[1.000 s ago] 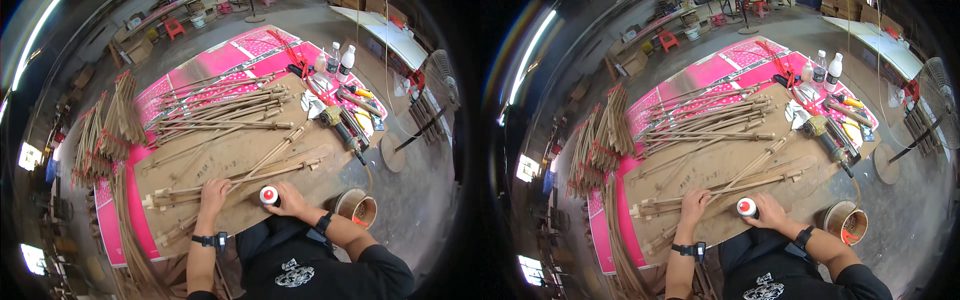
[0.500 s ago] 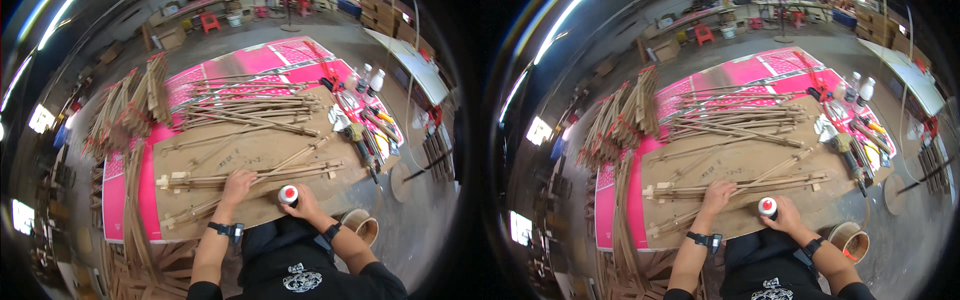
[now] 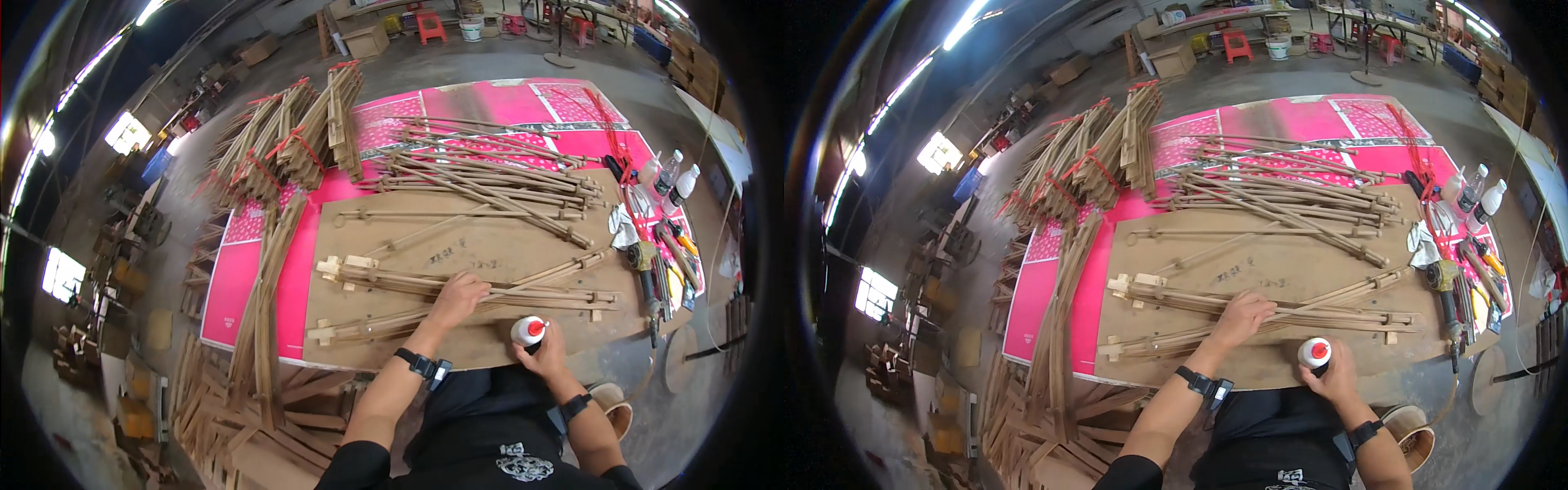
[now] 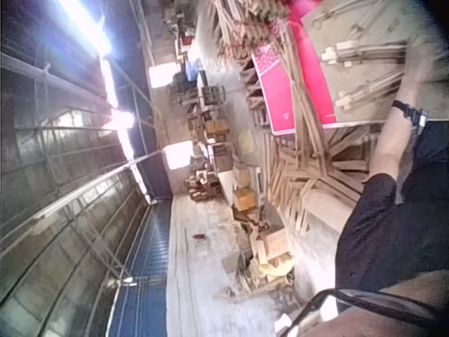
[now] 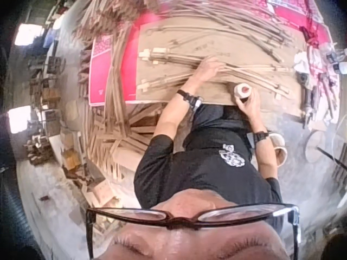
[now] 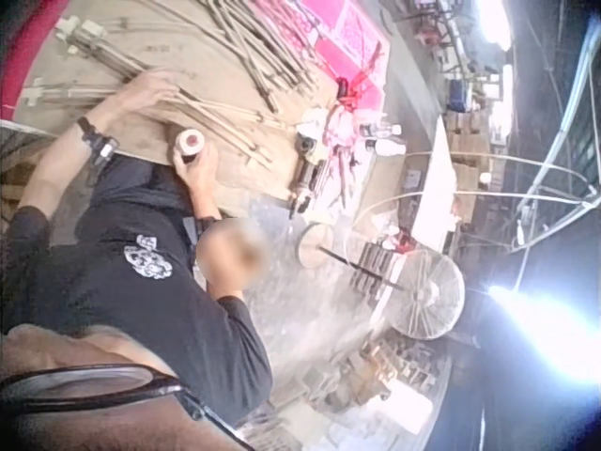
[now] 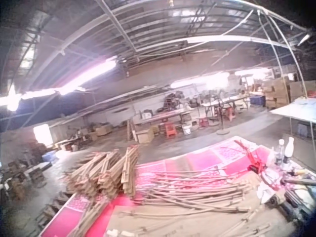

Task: Assembling wooden slats into a frame using glue and a pneumatic nail gun.

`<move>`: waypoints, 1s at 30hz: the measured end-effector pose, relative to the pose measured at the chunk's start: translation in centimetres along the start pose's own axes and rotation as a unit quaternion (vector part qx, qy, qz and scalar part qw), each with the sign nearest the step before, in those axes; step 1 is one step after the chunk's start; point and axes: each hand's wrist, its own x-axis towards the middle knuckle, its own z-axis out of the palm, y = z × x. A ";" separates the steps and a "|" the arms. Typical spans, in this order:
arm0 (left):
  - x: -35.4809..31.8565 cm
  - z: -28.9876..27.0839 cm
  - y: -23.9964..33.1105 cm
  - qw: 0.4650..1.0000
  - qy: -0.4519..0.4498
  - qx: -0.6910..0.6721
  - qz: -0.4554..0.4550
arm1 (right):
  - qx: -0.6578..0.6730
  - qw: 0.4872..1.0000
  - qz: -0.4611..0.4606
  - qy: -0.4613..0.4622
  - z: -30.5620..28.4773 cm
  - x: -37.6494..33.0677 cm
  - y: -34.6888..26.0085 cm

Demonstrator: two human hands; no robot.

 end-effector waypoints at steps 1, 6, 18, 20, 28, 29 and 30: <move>0.0 0.0 0.0 1.000 -0.004 -0.008 -0.005 | 0.002 1.000 -0.002 -0.001 0.0 0.0 0.0; 0.0 -0.1 0.1 1.000 -0.013 -0.015 -0.022 | -0.009 1.000 0.002 0.000 0.0 0.1 -0.2; 0.1 -0.8 0.3 0.999 -0.008 -0.021 -0.031 | -0.005 1.000 0.004 -0.012 -0.3 0.5 -0.6; 0.0 -1.1 0.4 0.999 -0.007 -0.019 -0.030 | -0.009 1.000 -0.003 -0.009 -0.3 0.5 -0.6; 0.1 -1.1 0.3 0.998 -0.011 -0.038 -0.048 | -0.011 1.000 0.003 -0.025 -0.7 0.5 -0.9; 0.0 -1.2 0.3 0.998 -0.012 -0.039 -0.048 | -0.009 1.000 0.001 -0.028 -0.8 0.6 -1.0; 0.0 -1.1 0.2 0.998 -0.012 -0.038 -0.047 | -0.007 0.999 0.001 -0.032 -0.8 0.6 -1.0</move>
